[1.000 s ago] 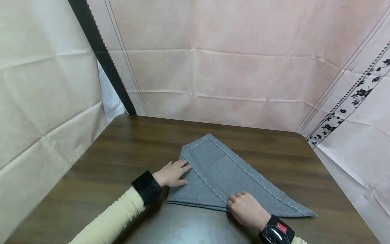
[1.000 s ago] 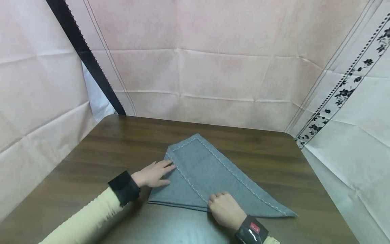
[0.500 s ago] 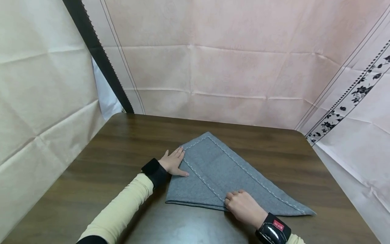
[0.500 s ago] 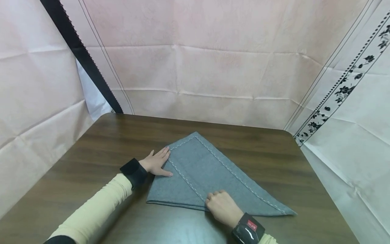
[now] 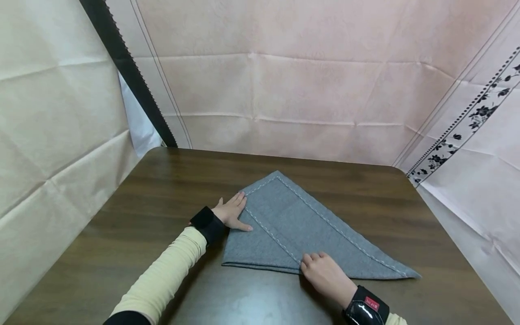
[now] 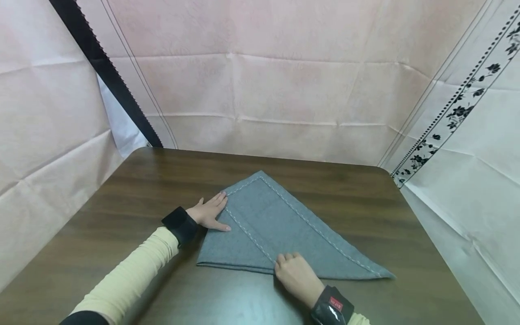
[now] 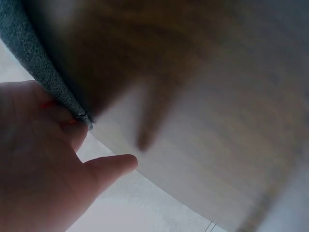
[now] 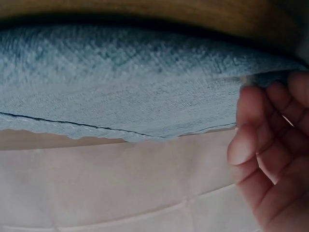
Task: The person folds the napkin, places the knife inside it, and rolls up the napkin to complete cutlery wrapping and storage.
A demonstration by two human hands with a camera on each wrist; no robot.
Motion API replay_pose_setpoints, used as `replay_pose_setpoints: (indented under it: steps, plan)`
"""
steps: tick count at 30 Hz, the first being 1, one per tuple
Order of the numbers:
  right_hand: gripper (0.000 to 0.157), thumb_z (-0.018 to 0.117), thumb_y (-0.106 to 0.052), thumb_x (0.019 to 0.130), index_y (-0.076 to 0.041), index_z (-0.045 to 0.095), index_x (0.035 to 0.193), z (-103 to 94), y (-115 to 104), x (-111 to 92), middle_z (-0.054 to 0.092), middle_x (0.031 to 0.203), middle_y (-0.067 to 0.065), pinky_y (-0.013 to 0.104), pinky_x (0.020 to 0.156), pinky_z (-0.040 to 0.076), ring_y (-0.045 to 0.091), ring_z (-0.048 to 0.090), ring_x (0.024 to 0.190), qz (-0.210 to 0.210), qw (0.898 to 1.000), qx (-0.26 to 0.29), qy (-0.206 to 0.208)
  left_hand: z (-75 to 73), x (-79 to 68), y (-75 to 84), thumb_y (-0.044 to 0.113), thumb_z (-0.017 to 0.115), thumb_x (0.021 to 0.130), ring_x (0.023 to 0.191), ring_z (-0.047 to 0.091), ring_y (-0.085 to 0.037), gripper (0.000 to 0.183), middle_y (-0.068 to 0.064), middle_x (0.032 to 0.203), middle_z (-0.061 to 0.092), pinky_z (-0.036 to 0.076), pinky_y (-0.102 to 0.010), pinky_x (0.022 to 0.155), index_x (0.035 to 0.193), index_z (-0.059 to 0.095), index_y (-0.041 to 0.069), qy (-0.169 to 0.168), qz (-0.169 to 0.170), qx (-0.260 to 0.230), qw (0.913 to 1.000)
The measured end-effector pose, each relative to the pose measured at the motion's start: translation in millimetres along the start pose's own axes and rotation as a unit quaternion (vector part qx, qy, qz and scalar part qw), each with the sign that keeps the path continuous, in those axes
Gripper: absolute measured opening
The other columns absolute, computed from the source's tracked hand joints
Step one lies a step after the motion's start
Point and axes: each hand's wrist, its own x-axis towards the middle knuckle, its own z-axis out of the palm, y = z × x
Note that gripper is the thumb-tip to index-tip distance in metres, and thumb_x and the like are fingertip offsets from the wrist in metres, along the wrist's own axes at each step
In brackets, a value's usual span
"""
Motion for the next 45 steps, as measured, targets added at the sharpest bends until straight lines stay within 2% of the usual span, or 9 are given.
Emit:
replay_pose_setpoints:
  steps: [4, 7, 11, 14, 24, 28, 36, 42, 45]
  plan:
    - [0.012, 0.066, -0.004, 0.067, -0.011, 0.057, 0.065, -0.3, 2, 1, 0.048, 0.066, -0.001, 0.023, 0.046, 0.034, 0.012, 0.05, 0.056, 0.009, 1.0, 0.01, -0.008, -0.9, 0.4, 0.1, 0.06, 0.056, 0.079, 0.138, -0.002, -0.024, 0.1, -0.014, 0.151, 0.0, 0.008, -0.062, 0.1, 0.145, 0.011, 0.001, -0.001, -0.003, -0.001, 1.0]
    - [0.016, 0.067, -0.003, 0.067, -0.014, 0.055, 0.066, -1.7, 7, -4, 0.046, 0.065, -0.003, 0.024, 0.046, 0.036, 0.012, 0.049, 0.055, 0.039, 0.997, 0.066, -0.012, -0.6, 0.8, 0.8, 0.06, 0.056, 0.079, 0.138, -0.002, -0.025, 0.099, -0.015, 0.151, 0.0, 0.008, -0.062, 0.1, 0.144, 0.011, 0.0, -0.003, -0.003, -0.005, 1.0]
    - [0.015, 0.07, -0.009, 0.073, -0.017, 0.057, 0.073, -3.4, 19, -21, 0.043, 0.069, -0.008, 0.024, 0.046, 0.036, 0.008, 0.046, 0.055, 0.099, 0.98, 0.174, -0.003, -0.1, 0.9, 2.7, 0.059, 0.057, 0.079, 0.138, -0.001, -0.025, 0.1, -0.015, 0.151, 0.0, 0.01, -0.062, 0.1, 0.144, 0.011, 0.0, -0.003, -0.003, -0.007, 1.0]
    - [0.012, 0.071, -0.014, 0.075, -0.017, 0.062, 0.082, -4.4, 28, -40, 0.045, 0.077, -0.009, 0.023, 0.049, 0.038, 0.005, 0.046, 0.06, 0.142, 0.966, 0.216, -0.005, -2.0, 0.1, 4.1, 0.058, 0.057, 0.079, 0.138, 0.0, -0.026, 0.099, -0.016, 0.151, 0.001, 0.011, -0.062, 0.1, 0.144, 0.012, -0.001, 0.0, -0.003, -0.006, 1.0]
    - [0.018, 0.072, -0.022, 0.077, -0.014, 0.066, 0.092, -5.8, 44, -92, 0.051, 0.084, -0.008, 0.028, 0.057, 0.043, 0.007, 0.051, 0.072, 0.249, 0.95, 0.177, -0.07, -4.2, -1.2, 2.2, 0.057, 0.058, 0.08, 0.138, -0.001, -0.027, 0.099, -0.017, 0.15, 0.001, 0.012, -0.062, 0.1, 0.144, 0.011, -0.002, -0.003, 0.0, -0.007, 1.0]
    - [0.019, 0.073, -0.021, 0.076, -0.011, 0.066, 0.091, -8.4, 52, -107, 0.049, 0.078, -0.007, 0.028, 0.055, 0.041, 0.007, 0.048, 0.067, 0.281, 0.941, 0.167, -0.089, -3.8, 0.1, 0.3, 0.057, 0.057, 0.08, 0.138, -0.002, -0.027, 0.099, -0.017, 0.15, 0.0, 0.012, -0.063, 0.1, 0.144, 0.01, -0.002, -0.005, 0.002, -0.004, 1.0]
    - [0.015, 0.068, -0.004, 0.072, -0.015, 0.059, 0.077, -6.0, 69, -143, 0.04, 0.067, -0.01, 0.025, 0.048, 0.032, 0.004, 0.036, 0.057, 0.348, 0.915, 0.185, -0.089, -4.0, -0.8, 0.7, 0.058, 0.057, 0.08, 0.138, -0.003, -0.026, 0.099, -0.016, 0.151, -0.001, 0.011, -0.062, 0.1, 0.144, 0.009, -0.001, -0.01, -0.002, -0.007, 0.9999]
    - [0.019, 0.062, 0.007, 0.07, -0.01, 0.055, 0.071, -2.1, 77, -161, 0.057, 0.073, 0.002, 0.038, 0.054, 0.042, 0.018, 0.054, 0.064, 0.389, 0.898, 0.183, -0.095, -2.4, -0.3, 2.3, 0.057, 0.058, 0.08, 0.138, -0.002, -0.026, 0.099, -0.016, 0.151, -0.001, 0.011, -0.062, 0.1, 0.144, 0.009, -0.001, -0.01, -0.004, -0.009, 0.9999]
    - [0.014, 0.065, 0.004, 0.071, -0.005, 0.055, 0.074, -2.3, 81, -167, 0.058, 0.074, 0.008, 0.043, 0.056, 0.044, 0.027, 0.057, 0.066, 0.419, 0.88, 0.193, -0.11, -1.3, 1.0, 2.5, 0.058, 0.058, 0.079, 0.138, -0.002, -0.025, 0.1, -0.015, 0.151, -0.001, 0.011, -0.061, 0.101, 0.144, 0.009, 0.0, -0.01, -0.007, -0.008, 0.9999]
